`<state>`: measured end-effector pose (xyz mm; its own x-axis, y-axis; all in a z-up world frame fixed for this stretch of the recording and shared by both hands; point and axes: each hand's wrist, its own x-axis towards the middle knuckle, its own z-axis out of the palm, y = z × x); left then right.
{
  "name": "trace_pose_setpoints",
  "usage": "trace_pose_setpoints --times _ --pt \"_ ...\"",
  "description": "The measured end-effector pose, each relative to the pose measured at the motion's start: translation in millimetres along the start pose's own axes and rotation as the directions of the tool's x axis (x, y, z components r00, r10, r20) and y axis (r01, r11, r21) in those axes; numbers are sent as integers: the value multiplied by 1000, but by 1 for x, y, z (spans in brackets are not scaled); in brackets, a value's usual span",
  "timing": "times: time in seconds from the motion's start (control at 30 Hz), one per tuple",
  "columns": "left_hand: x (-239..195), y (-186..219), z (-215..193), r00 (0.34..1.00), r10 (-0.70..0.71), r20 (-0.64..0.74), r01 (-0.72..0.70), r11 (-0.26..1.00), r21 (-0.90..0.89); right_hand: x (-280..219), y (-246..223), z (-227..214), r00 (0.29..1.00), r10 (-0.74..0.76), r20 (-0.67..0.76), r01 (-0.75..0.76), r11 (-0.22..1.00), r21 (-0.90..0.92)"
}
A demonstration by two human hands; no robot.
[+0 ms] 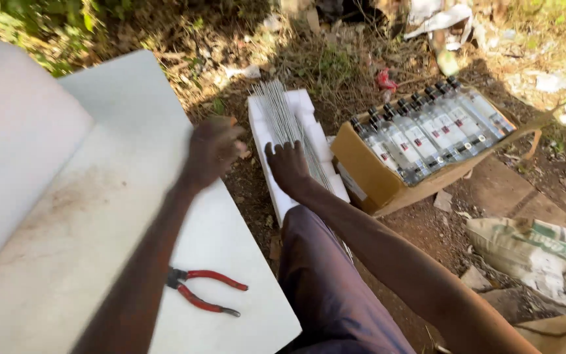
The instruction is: The person uses pliers to cut a long piece of thin metal wire on a white work surface. They repeatedly measure and cut segments of the wire, placing the cut pieces into a white styrofoam container.
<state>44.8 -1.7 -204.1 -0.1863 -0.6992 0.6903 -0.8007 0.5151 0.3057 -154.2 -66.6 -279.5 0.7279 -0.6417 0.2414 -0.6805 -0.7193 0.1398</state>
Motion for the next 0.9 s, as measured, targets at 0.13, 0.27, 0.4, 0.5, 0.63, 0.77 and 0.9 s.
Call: trace_pose_setpoints --times 0.13,0.27,0.4,0.5,0.63,0.77,0.9 --pt "27 216 -27 993 9 114 -1 997 -73 1 -15 -27 1000 -22 1 22 998 -58" --pt "22 295 -41 976 78 204 -50 989 -140 -4 -33 -51 998 -59 30 63 989 -135" --pt "3 297 -38 975 -120 189 156 970 -189 -12 -49 -68 994 -82 66 93 975 -200" --pt "-5 298 -37 948 -241 210 300 899 -321 -21 -52 -76 992 -74 101 97 965 -242" --pt "-1 321 -37 961 -229 153 275 823 -497 -39 -44 -80 986 -52 157 98 948 -303" --pt "-4 329 -38 974 -194 120 226 760 -609 -67 -21 -61 977 -41 211 116 927 -357" --pt "-4 329 -48 957 -275 86 278 805 -524 -104 -11 -45 964 -14 264 124 907 -403"
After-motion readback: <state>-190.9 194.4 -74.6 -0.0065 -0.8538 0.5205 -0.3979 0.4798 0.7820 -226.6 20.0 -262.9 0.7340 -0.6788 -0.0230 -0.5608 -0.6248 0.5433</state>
